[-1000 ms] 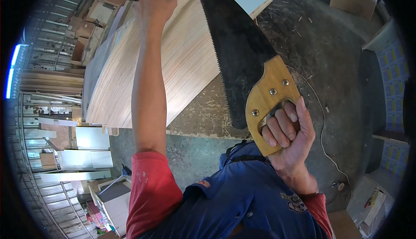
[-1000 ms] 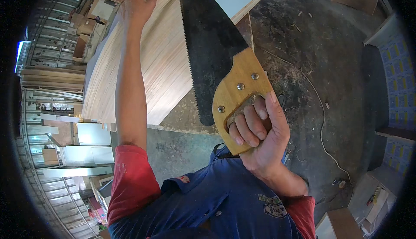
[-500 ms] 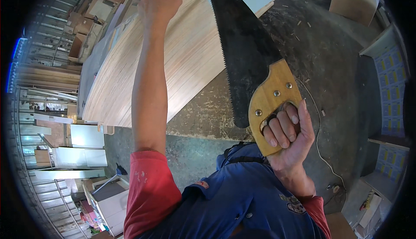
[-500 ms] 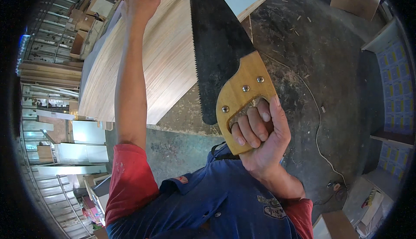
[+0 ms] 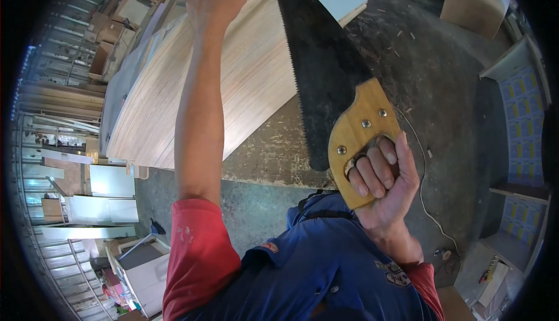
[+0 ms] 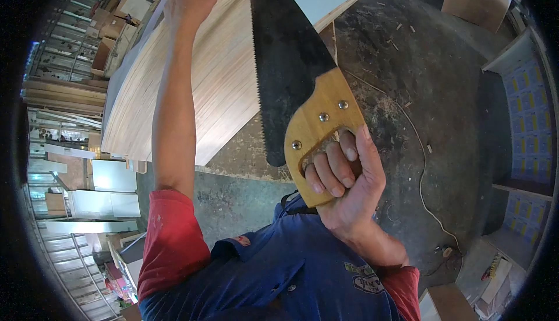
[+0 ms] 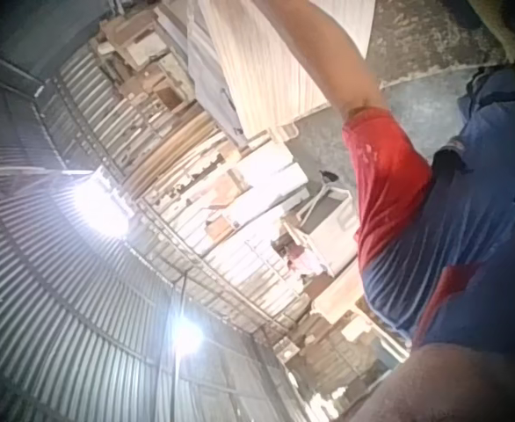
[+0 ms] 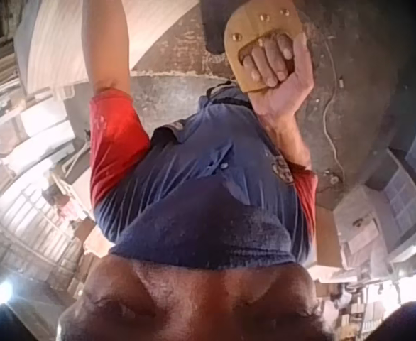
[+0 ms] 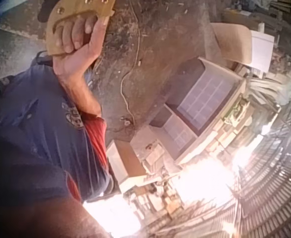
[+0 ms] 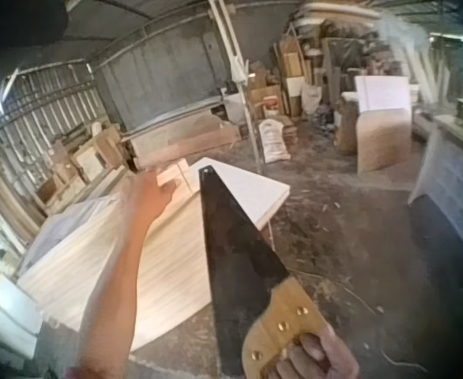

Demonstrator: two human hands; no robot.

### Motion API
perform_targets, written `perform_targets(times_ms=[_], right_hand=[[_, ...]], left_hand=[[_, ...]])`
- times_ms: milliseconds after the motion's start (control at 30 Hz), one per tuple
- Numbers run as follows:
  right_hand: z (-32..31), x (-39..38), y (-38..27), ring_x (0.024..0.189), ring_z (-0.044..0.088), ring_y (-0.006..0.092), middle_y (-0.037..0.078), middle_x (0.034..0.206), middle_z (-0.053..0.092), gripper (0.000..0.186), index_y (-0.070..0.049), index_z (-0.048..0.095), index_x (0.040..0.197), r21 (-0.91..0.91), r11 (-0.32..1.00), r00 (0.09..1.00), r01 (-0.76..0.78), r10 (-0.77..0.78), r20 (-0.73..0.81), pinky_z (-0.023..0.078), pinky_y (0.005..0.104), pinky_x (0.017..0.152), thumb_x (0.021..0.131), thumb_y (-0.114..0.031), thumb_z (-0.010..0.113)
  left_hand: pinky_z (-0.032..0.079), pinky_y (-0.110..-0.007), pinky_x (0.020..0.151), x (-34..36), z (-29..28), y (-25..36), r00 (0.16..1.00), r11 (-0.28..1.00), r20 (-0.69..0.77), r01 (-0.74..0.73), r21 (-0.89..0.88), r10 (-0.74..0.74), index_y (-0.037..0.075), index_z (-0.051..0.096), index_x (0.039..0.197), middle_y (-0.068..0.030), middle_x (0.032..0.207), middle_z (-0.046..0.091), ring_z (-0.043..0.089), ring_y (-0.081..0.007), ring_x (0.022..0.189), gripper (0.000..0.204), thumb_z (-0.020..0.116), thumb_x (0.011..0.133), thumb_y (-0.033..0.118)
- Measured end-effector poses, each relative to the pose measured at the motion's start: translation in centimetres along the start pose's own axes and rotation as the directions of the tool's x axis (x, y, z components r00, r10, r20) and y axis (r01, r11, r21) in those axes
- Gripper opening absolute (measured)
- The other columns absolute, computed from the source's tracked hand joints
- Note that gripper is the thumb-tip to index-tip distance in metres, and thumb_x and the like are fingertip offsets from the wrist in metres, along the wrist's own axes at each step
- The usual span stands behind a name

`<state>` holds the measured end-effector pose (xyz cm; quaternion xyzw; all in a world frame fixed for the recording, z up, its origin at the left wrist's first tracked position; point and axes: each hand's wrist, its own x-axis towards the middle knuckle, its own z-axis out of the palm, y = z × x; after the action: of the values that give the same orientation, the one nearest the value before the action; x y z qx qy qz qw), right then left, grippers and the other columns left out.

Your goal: The person saws a wood panel with a hand saw, trims the edges of boards using a utility knife, and rubs the surfaces with a sanding block.

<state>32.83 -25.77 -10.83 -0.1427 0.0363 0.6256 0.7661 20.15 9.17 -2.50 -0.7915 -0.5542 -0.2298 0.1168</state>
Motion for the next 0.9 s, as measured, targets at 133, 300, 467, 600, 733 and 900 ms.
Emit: perform_targets(times_ms=[133, 300, 467, 600, 733, 900], right_hand=[[-0.2, -0.2, 0.2, 0.041, 0.029, 0.0064, -0.009, 0.051, 0.029, 0.038, -0.018, 0.046, 0.08, 0.01, 1.0, 1.0, -0.015, 0.015, 0.004, 0.037, 0.027, 0.046, 0.11, -0.041, 0.043], [-1.0, -0.5, 0.1, 0.042, 0.029, 0.0064, -0.009, 0.051, 0.028, 0.038, -0.018, 0.047, 0.081, 0.031, 0.999, 0.999, -0.041, 0.04, 0.031, 0.037, 0.0269, 0.046, 0.11, -0.041, 0.042], [0.1, -0.6, -0.2, 0.042, 0.029, 0.0063, -0.009, 0.051, 0.028, 0.038, -0.018, 0.048, 0.081, 0.002, 0.999, 0.998, -0.035, 0.034, 0.044, 0.037, 0.0266, 0.047, 0.11, -0.04, 0.041], [1.2, 1.1, -0.5, 0.042, 0.029, 0.0063, -0.009, 0.052, 0.028, 0.036, -0.018, 0.048, 0.08, -0.04, 0.999, 0.997, -0.002, 0.006, 0.083, 0.036, 0.0263, 0.048, 0.11, -0.038, 0.043], [2.3, 5.3, -0.6, 0.043, 0.03, 0.0061, -0.009, 0.052, 0.03, 0.035, -0.016, 0.049, 0.08, -0.029, 0.999, 0.994, 0.039, -0.036, 0.1, 0.035, 0.0255, 0.047, 0.109, -0.035, 0.046], [1.7, 2.9, -2.3, 0.044, 0.032, 0.0066, -0.008, 0.053, 0.028, 0.036, -0.018, 0.046, 0.077, -0.087, 0.995, 0.993, -0.039, 0.048, 0.106, 0.035, 0.0264, 0.048, 0.108, -0.036, 0.047]], left_hand=[[0.046, -0.053, 0.103, 0.0, 1.3, -1.1, 0.994, 0.999, -0.101, -0.043, 0.02, 0.044, 0.003, 0.06, 0.138, -0.0277, 0.13, 0.064, 0.059, -0.0451, 0.124, 0.064, 0.069, 0.09, 0.044], [0.047, -0.053, 0.102, -0.3, 0.7, -0.2, 0.997, 0.999, -0.063, -0.036, 0.032, 0.038, 0.002, 0.061, 0.136, -0.0285, 0.128, 0.065, 0.059, -0.0447, 0.123, 0.063, 0.068, 0.09, 0.045], [0.048, -0.055, 0.099, -0.9, 0.7, -0.3, 0.982, 0.989, -0.142, -0.107, 0.103, 0.121, 0.002, 0.061, 0.135, -0.029, 0.123, 0.067, 0.062, -0.0458, 0.117, 0.062, 0.069, 0.09, 0.044], [0.05, -0.054, 0.095, -1.8, -1.1, 1.7, 0.996, 0.997, -0.056, -0.066, 0.035, 0.068, 0.001, 0.062, 0.132, -0.0284, 0.119, 0.068, 0.064, -0.0455, 0.112, 0.06, 0.07, 0.089, 0.042], [0.051, -0.054, 0.094, -3.5, -2.1, 3.2, 0.988, 0.997, -0.137, -0.068, 0.029, 0.071, 0.001, 0.063, 0.129, -0.0273, 0.117, 0.069, 0.065, -0.0445, 0.11, 0.057, 0.072, 0.088, 0.039], [0.05, -0.055, 0.094, -3.2, -1.3, 1.5, 0.982, 0.996, -0.168, -0.084, 0.032, 0.088, 0.001, 0.061, 0.131, -0.0267, 0.119, 0.068, 0.064, -0.0455, 0.111, 0.058, 0.073, 0.087, 0.037]])
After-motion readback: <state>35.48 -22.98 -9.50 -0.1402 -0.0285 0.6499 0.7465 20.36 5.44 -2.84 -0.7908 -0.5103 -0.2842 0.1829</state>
